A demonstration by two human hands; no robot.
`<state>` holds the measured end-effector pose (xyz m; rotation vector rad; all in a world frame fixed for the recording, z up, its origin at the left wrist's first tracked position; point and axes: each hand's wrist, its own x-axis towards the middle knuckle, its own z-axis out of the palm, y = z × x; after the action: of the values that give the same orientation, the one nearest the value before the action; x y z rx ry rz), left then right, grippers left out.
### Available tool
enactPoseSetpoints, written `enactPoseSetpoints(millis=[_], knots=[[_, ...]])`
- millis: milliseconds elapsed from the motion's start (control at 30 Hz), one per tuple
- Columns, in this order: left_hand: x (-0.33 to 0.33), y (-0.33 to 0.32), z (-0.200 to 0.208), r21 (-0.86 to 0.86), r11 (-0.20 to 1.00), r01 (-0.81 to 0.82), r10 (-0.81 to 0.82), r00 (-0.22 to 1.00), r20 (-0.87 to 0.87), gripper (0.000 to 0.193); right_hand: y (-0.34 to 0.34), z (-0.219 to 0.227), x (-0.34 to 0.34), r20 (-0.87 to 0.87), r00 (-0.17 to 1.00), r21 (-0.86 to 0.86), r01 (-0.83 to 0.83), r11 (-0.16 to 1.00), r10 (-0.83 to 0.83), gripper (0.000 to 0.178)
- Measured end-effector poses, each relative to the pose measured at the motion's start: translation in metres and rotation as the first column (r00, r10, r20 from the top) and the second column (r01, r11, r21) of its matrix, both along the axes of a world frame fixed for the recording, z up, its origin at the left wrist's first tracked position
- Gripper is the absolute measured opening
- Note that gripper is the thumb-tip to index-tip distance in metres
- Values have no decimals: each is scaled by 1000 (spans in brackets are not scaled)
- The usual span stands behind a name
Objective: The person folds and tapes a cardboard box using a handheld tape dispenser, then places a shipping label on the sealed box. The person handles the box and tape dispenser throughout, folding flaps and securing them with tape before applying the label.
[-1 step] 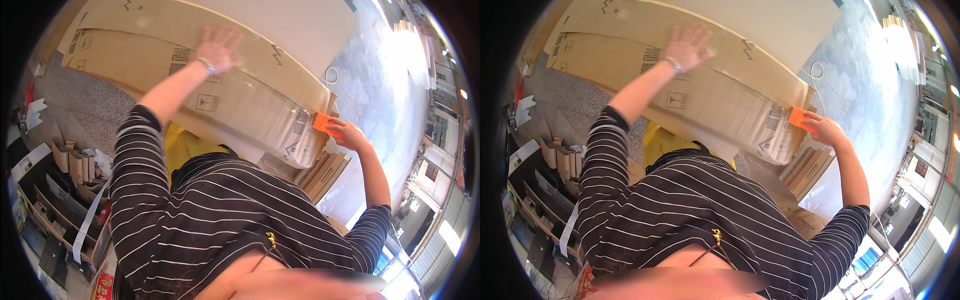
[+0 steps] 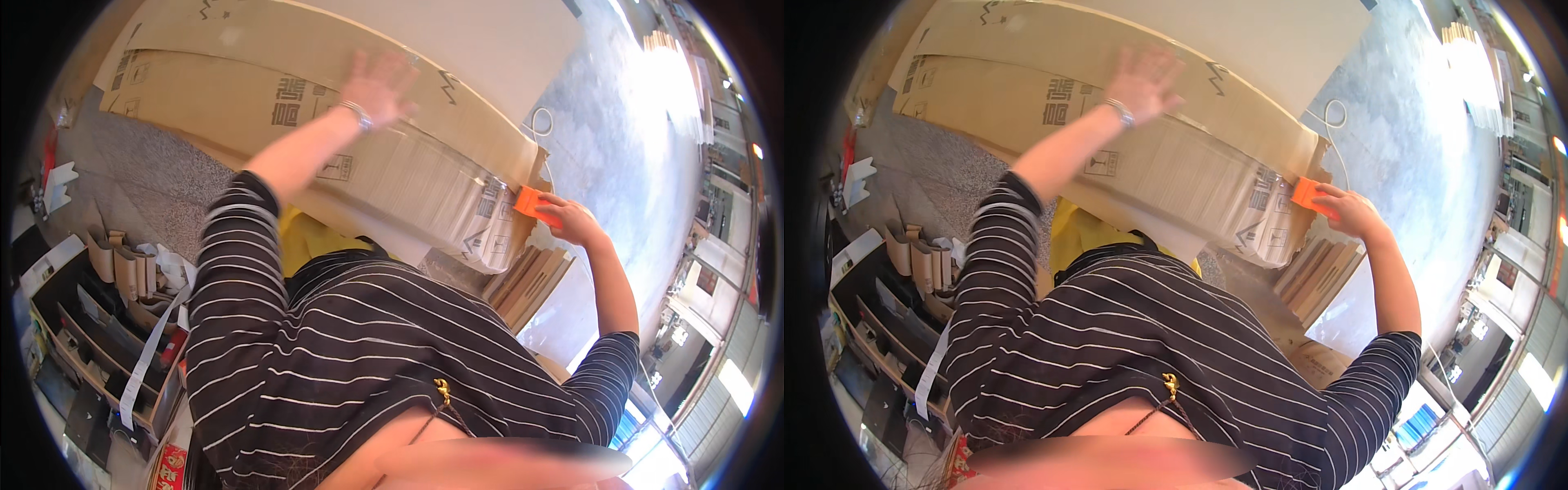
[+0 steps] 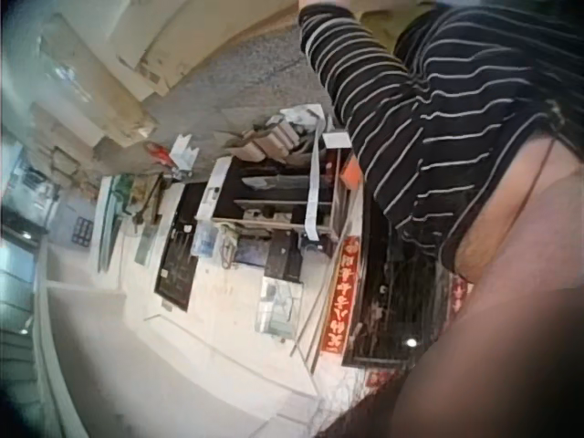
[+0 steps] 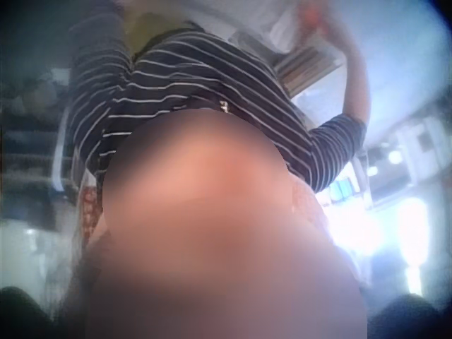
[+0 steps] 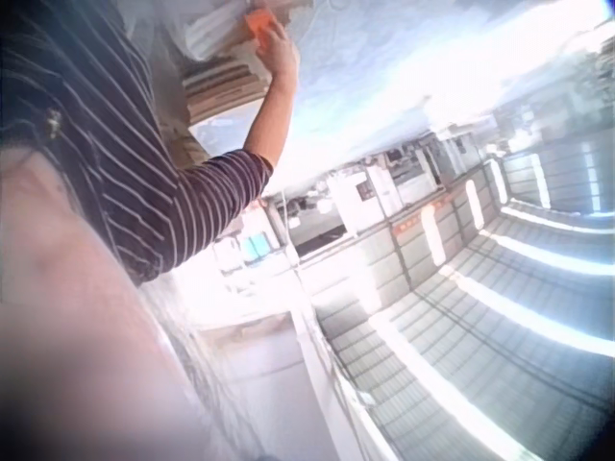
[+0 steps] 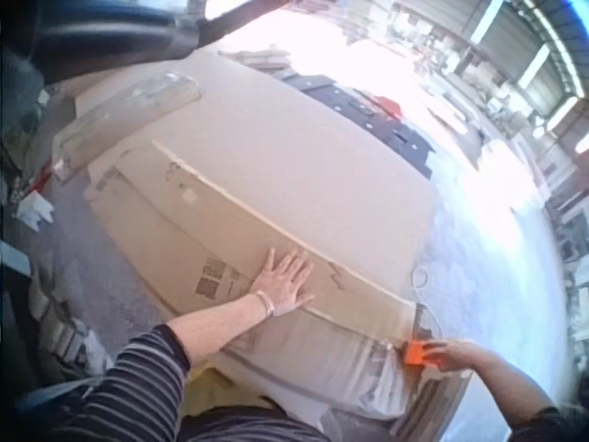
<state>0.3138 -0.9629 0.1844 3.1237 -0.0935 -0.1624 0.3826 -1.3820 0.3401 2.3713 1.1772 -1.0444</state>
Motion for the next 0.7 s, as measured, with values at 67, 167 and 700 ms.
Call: enactPoseSetpoints(millis=[67,167,700], knots=[[12,-76,1,-68,989,129,-128,992,21,68,-35,-11,9,-13,999,-63,40,997,-41,49],[24,-162,-2,-267,933,241,-250,968,-1,65,-55,-41,8,-25,991,-93,132,987,-134,52],[6,22,-16,-338,929,151,-79,973,218,56,-115,-15,-87,332,306,441,785,434,-892,45]])
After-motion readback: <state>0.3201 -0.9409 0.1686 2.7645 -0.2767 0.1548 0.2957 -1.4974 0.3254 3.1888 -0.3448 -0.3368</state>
